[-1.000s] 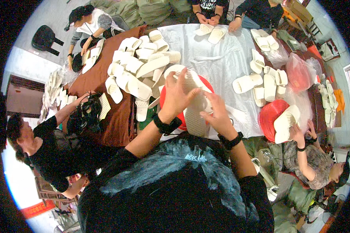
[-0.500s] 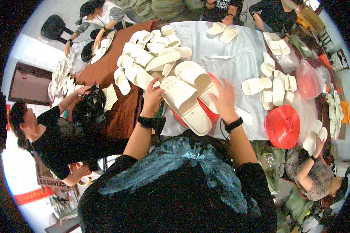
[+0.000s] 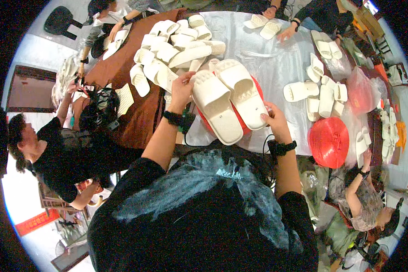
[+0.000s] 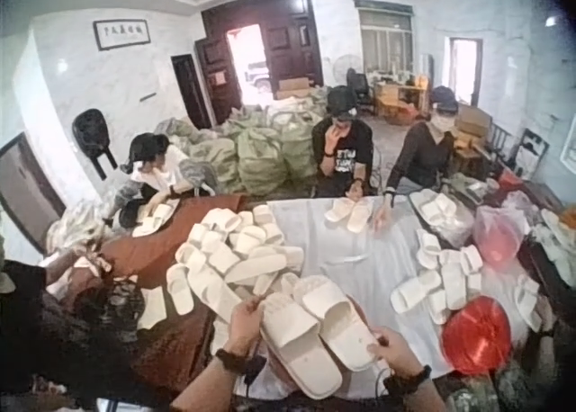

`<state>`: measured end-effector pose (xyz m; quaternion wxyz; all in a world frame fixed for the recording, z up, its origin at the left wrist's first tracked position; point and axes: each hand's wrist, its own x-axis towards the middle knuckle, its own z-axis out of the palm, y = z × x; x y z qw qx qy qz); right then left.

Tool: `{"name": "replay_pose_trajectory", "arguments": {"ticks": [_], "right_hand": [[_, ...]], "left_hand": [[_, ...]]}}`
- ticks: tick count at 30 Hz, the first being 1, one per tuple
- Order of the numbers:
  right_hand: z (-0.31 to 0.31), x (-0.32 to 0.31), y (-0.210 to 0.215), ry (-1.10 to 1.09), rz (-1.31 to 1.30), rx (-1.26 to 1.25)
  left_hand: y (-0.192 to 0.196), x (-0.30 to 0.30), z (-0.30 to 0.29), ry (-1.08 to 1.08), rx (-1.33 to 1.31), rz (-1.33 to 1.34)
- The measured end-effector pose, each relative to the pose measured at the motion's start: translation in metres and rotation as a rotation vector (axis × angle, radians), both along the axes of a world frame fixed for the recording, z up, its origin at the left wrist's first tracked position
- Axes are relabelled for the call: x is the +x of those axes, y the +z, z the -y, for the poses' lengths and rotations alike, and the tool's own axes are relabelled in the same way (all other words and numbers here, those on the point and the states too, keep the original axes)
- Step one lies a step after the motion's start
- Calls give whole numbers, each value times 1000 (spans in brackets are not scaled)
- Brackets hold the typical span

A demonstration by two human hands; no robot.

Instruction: The person is assembling or inspecting white sandals on a production table.

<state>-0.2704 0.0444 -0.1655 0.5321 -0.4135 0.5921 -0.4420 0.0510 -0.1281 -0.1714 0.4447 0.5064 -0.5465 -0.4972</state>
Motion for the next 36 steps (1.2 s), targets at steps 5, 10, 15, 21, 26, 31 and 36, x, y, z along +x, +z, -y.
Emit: {"name": "replay_pose_trajectory", "arguments": {"ticks": [5,10,15,21,26,31,36], "right_hand": [[-18,6,1,-47,6,101],[-23,16,1,-59,35,136],[-25,21,4,-42,-20,107],[-27,11,4,19,-149,95],[-27,-29,1,-57,-142,99],[-38,-87,-23,-272,-283,152],[-41,-121,-71,-351,-390,239]], "left_hand": [[19,-24,27,-15,-67,212],[4,-34,42,-4,-32,142],[-15,-30,44,-27,-21,115],[2,-15,39,56,-76,198],[36,-2,26,-9,-117,217],[59,-21,10,-156,-395,394],[71,-58,-3,-330,-799,739]]}}
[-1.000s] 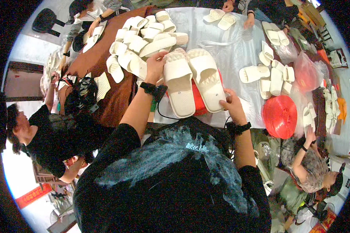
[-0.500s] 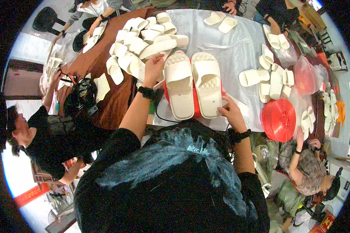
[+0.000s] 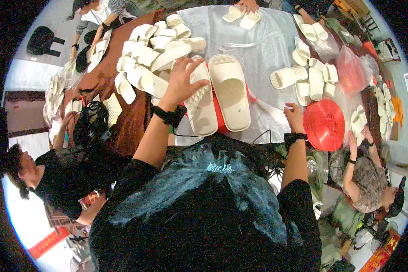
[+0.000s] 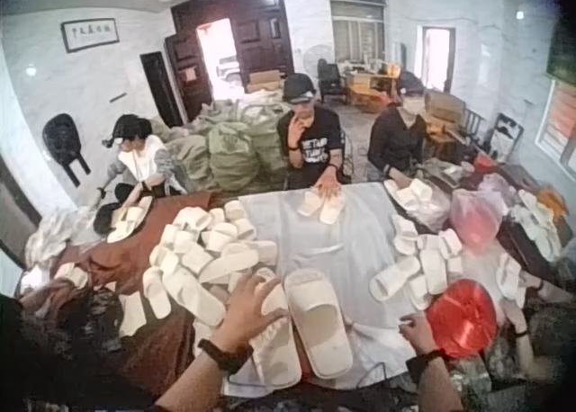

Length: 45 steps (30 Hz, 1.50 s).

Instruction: The person is assembling or inspecting white sandals on a production table.

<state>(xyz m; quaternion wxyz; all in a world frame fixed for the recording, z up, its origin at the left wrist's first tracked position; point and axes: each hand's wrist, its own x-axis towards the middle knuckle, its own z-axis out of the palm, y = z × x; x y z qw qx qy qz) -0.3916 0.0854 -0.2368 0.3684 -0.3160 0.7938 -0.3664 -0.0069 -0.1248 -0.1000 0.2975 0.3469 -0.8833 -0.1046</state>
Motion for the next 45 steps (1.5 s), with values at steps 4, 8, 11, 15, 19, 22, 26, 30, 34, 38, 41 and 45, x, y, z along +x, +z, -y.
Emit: {"name": "replay_pose_trajectory", "arguments": {"ticks": [4,8,11,15,19,22,26,30,34,38,41,45], "right_hand": [[-4,-7,-55,79,-281,55],[7,7,-84,195,-375,73],[23,20,-104,244,-374,152],[41,35,-128,464,-705,205],[36,46,-144,476,-697,325],[40,48,-144,395,-767,357],[44,55,-133,432,-818,331],[43,49,-134,473,-856,461],[47,56,-122,356,-766,257],[63,56,-126,361,-713,1],[94,65,-125,378,-675,-78],[134,68,-145,240,-474,-116]], "left_hand": [[-32,-30,-12,-7,44,276],[-26,-35,-19,25,85,318],[-28,-36,-18,8,63,311],[-31,-36,-16,19,67,313],[-35,-36,-17,13,27,297],[-31,-34,-19,17,35,291],[-32,-31,-21,30,49,283],[-31,-35,-20,21,17,255],[-30,-32,-20,22,60,307],[-29,-36,-18,22,62,294],[-30,-34,-18,30,65,294],[-27,-35,-19,16,60,274]]}}
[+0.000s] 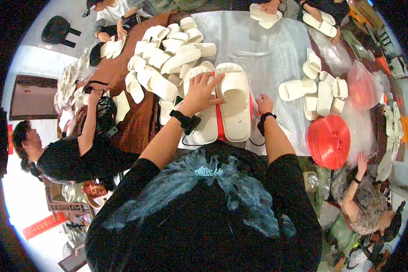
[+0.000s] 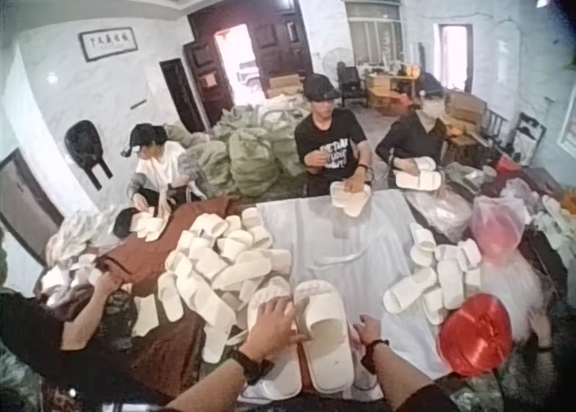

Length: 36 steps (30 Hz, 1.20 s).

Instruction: The person is assembling or inspecting white sandals on a production table.

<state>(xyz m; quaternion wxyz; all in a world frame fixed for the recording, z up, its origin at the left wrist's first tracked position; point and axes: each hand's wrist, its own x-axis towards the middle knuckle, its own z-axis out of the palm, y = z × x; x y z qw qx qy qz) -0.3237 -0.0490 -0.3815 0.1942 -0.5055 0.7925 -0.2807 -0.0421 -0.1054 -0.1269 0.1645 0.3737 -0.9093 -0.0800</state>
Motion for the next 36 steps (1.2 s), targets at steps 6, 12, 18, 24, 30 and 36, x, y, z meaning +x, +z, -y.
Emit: {"name": "replay_pose_trajectory", "arguments": {"ticks": [6,12,18,24,30,36], "right_hand": [[27,-6,-2,-138,510,181],[0,-17,60,-85,92,-52],[-21,-2,214,-31,844,-401],[-29,-11,270,46,1042,-760],[-23,-18,303,113,844,-593],[-38,-9,327,77,849,-554]], "left_hand": [[1,-1,-2,10,-16,-33],[0,-3,-2,-13,20,-21],[-1,5,-2,24,13,-17],[-5,0,0,6,-28,-44],[-6,4,0,2,-52,-19],[-10,6,-1,10,-44,-48]]}}
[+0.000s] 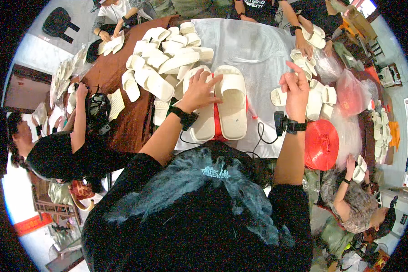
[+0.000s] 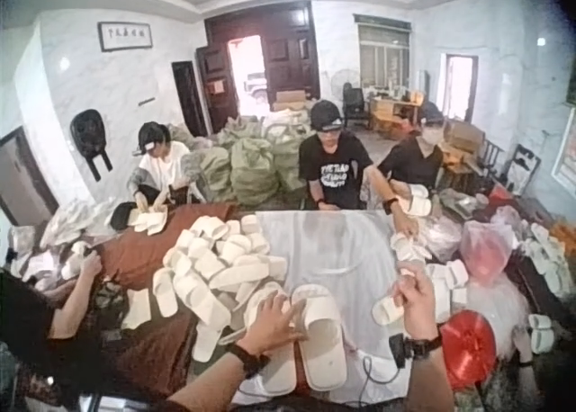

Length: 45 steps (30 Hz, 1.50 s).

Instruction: The person is assembling or inspecting white sandals on a production table.

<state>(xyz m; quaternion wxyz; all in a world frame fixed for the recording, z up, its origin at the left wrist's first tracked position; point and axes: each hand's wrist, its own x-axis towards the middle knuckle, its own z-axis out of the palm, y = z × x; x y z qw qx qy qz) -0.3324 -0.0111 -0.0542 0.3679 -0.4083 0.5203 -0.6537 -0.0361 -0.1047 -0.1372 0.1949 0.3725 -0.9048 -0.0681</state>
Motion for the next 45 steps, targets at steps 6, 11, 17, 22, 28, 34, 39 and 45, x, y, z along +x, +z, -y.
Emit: {"name": "replay_pose_trajectory", "arguments": {"ticks": [6,11,17,22,28,34,39,45], "right_hand": [[-26,30,25,-26,-92,-168],[-69,82,21,193,-367,-111],[-94,136,13,552,-741,-41],[-99,158,2,663,-764,-108],[-101,154,-1,613,-825,-48],[-99,150,-13,526,-919,-82],[-93,147,-17,507,-929,-74],[-86,138,-23,473,-915,-23]], "left_hand": [[42,12,-11,0,-95,-283],[96,21,-76,-274,1055,-735],[76,42,-93,-96,1477,-720],[54,62,-93,87,1680,-763],[33,78,-101,246,1757,-754],[21,77,-102,337,1753,-798],[15,81,-103,362,1818,-774],[21,85,-106,400,1815,-775]]}}
